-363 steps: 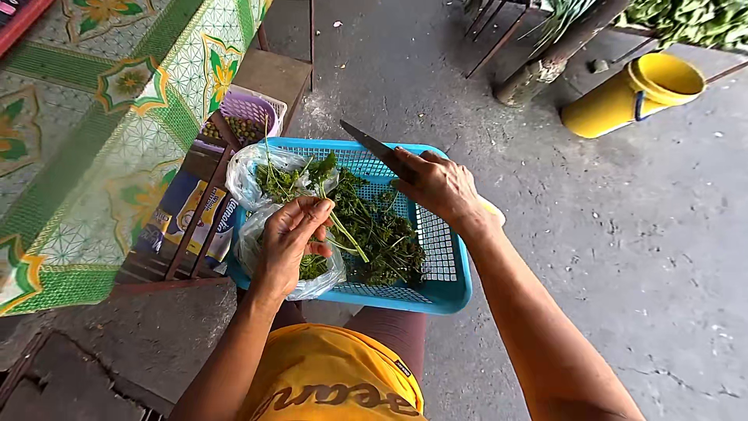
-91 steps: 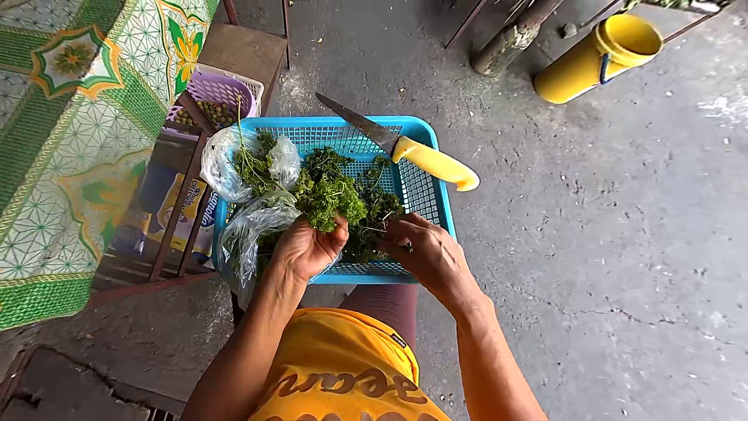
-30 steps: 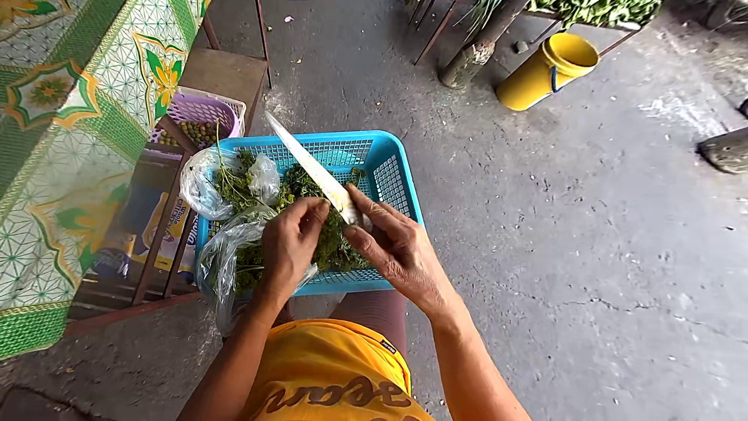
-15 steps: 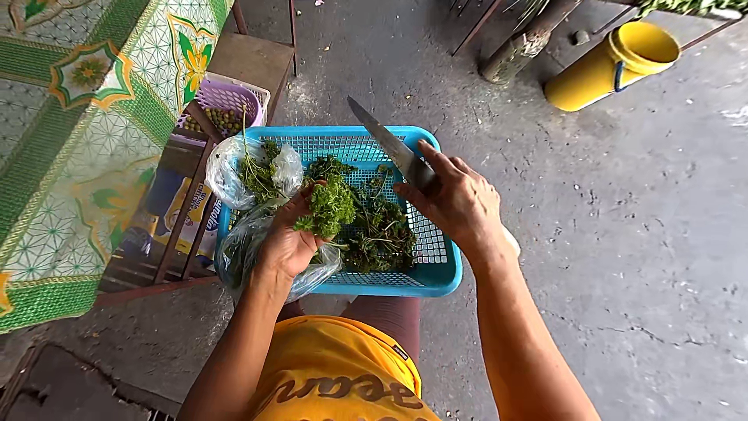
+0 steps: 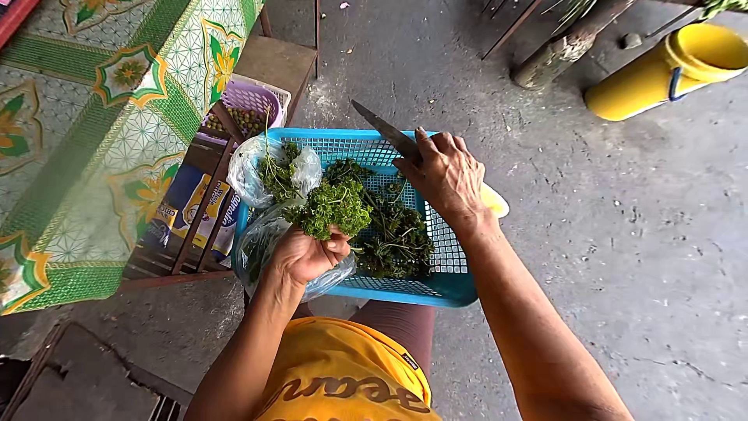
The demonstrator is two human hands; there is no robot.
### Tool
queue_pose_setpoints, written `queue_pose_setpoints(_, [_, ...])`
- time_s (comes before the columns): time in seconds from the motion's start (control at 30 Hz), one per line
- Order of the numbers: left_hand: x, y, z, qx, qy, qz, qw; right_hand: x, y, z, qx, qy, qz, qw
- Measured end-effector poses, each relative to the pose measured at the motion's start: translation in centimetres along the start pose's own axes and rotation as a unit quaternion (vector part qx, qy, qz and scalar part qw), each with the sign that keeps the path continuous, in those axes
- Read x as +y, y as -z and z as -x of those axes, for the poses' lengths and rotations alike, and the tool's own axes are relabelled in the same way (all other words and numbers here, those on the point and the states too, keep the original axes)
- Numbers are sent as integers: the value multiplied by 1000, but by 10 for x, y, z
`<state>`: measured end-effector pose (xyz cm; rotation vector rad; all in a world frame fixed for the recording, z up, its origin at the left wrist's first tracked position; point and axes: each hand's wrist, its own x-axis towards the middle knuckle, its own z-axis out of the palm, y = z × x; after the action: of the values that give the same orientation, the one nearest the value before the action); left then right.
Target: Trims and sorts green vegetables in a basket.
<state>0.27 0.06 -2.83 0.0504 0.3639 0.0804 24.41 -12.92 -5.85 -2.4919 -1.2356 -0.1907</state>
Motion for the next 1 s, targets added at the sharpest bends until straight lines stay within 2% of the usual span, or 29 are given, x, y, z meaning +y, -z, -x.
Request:
queue_pose_setpoints(0.1, [-4,-3,0,44,-25,-38,998,-12,26,24,46,18,-67,997])
queue_pose_setpoints(0.17, [-10,-11,-1,105,-95,-134,981,-28,46,39,30,5,-192,981])
queue_pose_setpoints(0.2, [-13,-14,-2,134,-138,-198,961,-37,54,48,1,-5,-282,959])
queue_pose_setpoints(0.27, [-18,-18,-4,164,-207,-317,911,-56,58,69,-66,-24,-494,866])
queue_pose_setpoints(0.3, [-20,-18,-5,172,-233,-360,887,-65,54,80,-91,-29,-575,812])
queue_pose_setpoints(0.33, [-21,-18,-6,178,-254,-393,866,-75,48,88,-105,-36,-620,777])
queue_pose_setpoints(0.37, [-23,-18,-6,176,-271,-421,848,-84,42,94,-102,-43,-638,762])
queue_pose_setpoints(0.47, [-28,-17,-4,154,-298,-483,809,-103,23,101,-42,-53,-607,791])
queue_pose_setpoints(0.5, [-29,-17,-3,148,-300,-495,802,-106,20,102,-22,-70,-608,790])
queue_pose_setpoints(0.57, [-31,-16,-1,146,-309,-521,782,-105,22,102,-23,-109,-653,749])
queue_pose_setpoints(0.7, [-27,-9,5,137,-335,-585,726,-95,26,103,-68,-179,-748,636])
queue_pose_setpoints(0.83, [-29,-8,7,129,-327,-594,724,-92,25,106,-101,-237,-780,571])
queue_pose_setpoints(0.9, [-31,-8,6,117,-331,-592,725,-88,20,108,-107,-247,-774,573])
queue_pose_setpoints(0.97, [-32,-7,6,102,-349,-604,710,-84,16,111,-84,-258,-748,606])
queue_pose_setpoints(1.0, [-31,-7,6,97,-362,-620,689,-82,15,112,-65,-266,-732,624])
